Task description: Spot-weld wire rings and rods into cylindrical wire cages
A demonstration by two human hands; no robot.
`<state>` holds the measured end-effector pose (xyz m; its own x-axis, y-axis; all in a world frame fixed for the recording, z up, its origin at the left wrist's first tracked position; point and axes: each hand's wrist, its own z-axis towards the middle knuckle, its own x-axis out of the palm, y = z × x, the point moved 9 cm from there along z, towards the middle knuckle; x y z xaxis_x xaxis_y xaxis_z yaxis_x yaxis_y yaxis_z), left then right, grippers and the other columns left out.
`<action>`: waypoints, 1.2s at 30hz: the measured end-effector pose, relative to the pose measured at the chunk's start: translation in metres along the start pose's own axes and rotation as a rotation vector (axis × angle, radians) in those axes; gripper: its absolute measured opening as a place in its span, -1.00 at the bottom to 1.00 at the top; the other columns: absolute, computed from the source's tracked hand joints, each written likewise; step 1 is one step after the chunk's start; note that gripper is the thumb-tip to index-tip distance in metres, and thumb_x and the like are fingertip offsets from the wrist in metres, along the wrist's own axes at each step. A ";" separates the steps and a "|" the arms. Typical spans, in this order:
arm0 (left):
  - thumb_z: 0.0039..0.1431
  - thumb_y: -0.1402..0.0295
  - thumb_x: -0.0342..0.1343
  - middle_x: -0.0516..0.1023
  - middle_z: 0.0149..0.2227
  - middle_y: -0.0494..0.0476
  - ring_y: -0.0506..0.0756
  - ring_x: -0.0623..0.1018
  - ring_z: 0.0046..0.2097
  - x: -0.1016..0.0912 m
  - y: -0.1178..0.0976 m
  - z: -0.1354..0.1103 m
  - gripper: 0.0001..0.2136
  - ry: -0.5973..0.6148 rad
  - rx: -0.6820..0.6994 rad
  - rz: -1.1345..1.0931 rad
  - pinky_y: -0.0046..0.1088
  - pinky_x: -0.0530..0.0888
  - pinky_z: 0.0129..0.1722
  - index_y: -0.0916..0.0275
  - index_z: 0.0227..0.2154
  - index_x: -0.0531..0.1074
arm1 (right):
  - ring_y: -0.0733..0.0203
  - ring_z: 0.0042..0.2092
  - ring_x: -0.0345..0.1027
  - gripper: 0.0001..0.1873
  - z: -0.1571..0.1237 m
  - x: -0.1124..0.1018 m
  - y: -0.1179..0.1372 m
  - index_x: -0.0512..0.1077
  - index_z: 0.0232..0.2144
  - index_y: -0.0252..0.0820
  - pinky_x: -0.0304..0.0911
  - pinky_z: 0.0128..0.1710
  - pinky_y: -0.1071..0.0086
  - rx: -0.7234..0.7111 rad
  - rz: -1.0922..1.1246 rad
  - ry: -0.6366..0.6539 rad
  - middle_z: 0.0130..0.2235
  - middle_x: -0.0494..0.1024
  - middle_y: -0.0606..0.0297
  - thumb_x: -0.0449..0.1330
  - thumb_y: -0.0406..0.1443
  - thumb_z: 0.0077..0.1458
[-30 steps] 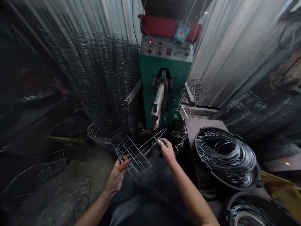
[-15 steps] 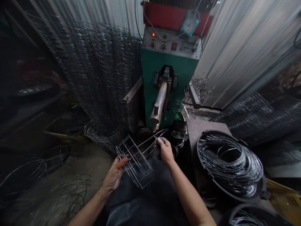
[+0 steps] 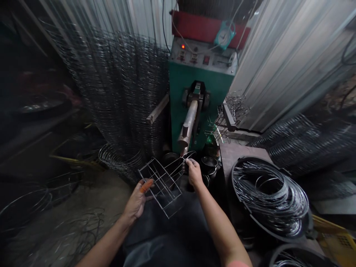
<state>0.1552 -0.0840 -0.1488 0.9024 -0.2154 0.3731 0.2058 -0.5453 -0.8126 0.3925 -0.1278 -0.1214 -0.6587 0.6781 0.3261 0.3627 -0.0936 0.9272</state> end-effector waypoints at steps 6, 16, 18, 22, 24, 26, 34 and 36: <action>-0.25 0.17 0.26 0.45 -0.17 0.11 0.17 0.42 -0.09 0.002 -0.003 0.000 -0.61 -0.003 -0.029 0.030 -0.42 0.42 -0.43 0.16 -0.32 0.31 | 0.38 -0.58 0.20 -0.71 0.004 -0.001 0.004 0.36 -0.57 -0.21 0.14 -0.57 0.48 0.048 -0.067 0.007 -0.59 0.39 0.37 0.28 -0.12 -0.24; -0.38 0.24 0.34 0.40 -0.32 0.03 0.10 0.45 -0.21 0.006 -0.005 -0.009 -0.57 -0.045 0.118 -0.062 -0.46 0.38 -0.39 0.18 -0.39 0.30 | 0.19 -0.27 0.35 -0.72 -0.092 -0.007 -0.014 0.50 -0.37 -0.14 0.20 -0.20 0.33 0.040 -0.517 0.376 -0.36 0.52 0.31 0.19 -0.09 -0.06; -0.40 0.22 0.34 0.41 -0.30 0.04 0.12 0.44 -0.18 0.005 -0.002 -0.008 -0.55 -0.050 0.111 -0.087 -0.45 0.39 -0.39 0.18 -0.39 0.28 | 0.19 -0.31 0.34 -0.73 -0.092 -0.006 -0.014 0.51 -0.40 -0.13 0.20 -0.23 0.34 -0.019 -0.537 0.331 -0.41 0.51 0.34 0.18 -0.09 -0.05; -0.37 0.16 0.31 0.41 -0.24 0.09 0.14 0.41 -0.12 0.000 0.002 -0.005 -0.54 -0.072 0.080 -0.097 -0.43 0.41 -0.40 0.17 -0.38 0.26 | 0.20 -0.35 0.32 -0.71 -0.083 -0.001 -0.013 0.52 -0.38 -0.12 0.20 -0.27 0.35 -0.070 -0.539 0.286 -0.42 0.51 0.34 0.17 -0.08 -0.07; -0.36 0.15 0.31 0.41 -0.24 0.07 0.12 0.40 -0.12 0.000 0.001 -0.005 -0.55 -0.069 0.079 -0.091 -0.43 0.42 -0.41 0.17 -0.39 0.26 | 0.20 -0.36 0.31 -0.71 -0.082 0.000 -0.013 0.52 -0.38 -0.11 0.19 -0.29 0.35 -0.080 -0.547 0.287 -0.42 0.51 0.34 0.16 -0.08 -0.07; -0.36 0.15 0.30 0.42 -0.24 0.06 0.11 0.40 -0.14 0.000 -0.002 -0.004 -0.56 -0.064 0.084 -0.080 -0.44 0.42 -0.41 0.16 -0.40 0.26 | 0.22 -0.37 0.30 -0.72 -0.082 0.001 -0.014 0.52 -0.38 -0.10 0.19 -0.32 0.36 -0.087 -0.538 0.280 -0.44 0.49 0.35 0.16 -0.08 -0.06; -0.28 0.20 0.28 0.43 -0.22 0.09 0.12 0.43 -0.15 -0.002 -0.004 0.007 -0.61 0.020 0.072 0.024 -0.46 0.41 -0.41 0.16 -0.33 0.34 | 0.24 -0.49 0.23 -0.68 -0.086 0.007 -0.024 0.52 -0.41 -0.08 0.19 -0.44 0.35 -0.040 -0.450 0.230 -0.53 0.44 0.35 0.17 -0.01 -0.11; -0.30 0.26 0.29 0.45 -0.25 0.10 0.14 0.44 -0.14 -0.003 -0.003 0.012 -0.62 0.045 0.078 -0.001 -0.45 0.40 -0.41 0.17 -0.34 0.36 | 0.17 -0.44 0.29 -0.65 -0.095 0.002 -0.026 0.52 -0.38 -0.09 0.23 -0.39 0.29 -0.038 -0.487 0.262 -0.49 0.48 0.30 0.17 0.01 -0.09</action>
<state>0.1559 -0.0722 -0.1525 0.8848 -0.2519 0.3921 0.2369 -0.4814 -0.8439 0.3191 -0.1932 -0.1278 -0.8880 0.4462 -0.1113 -0.0452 0.1562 0.9867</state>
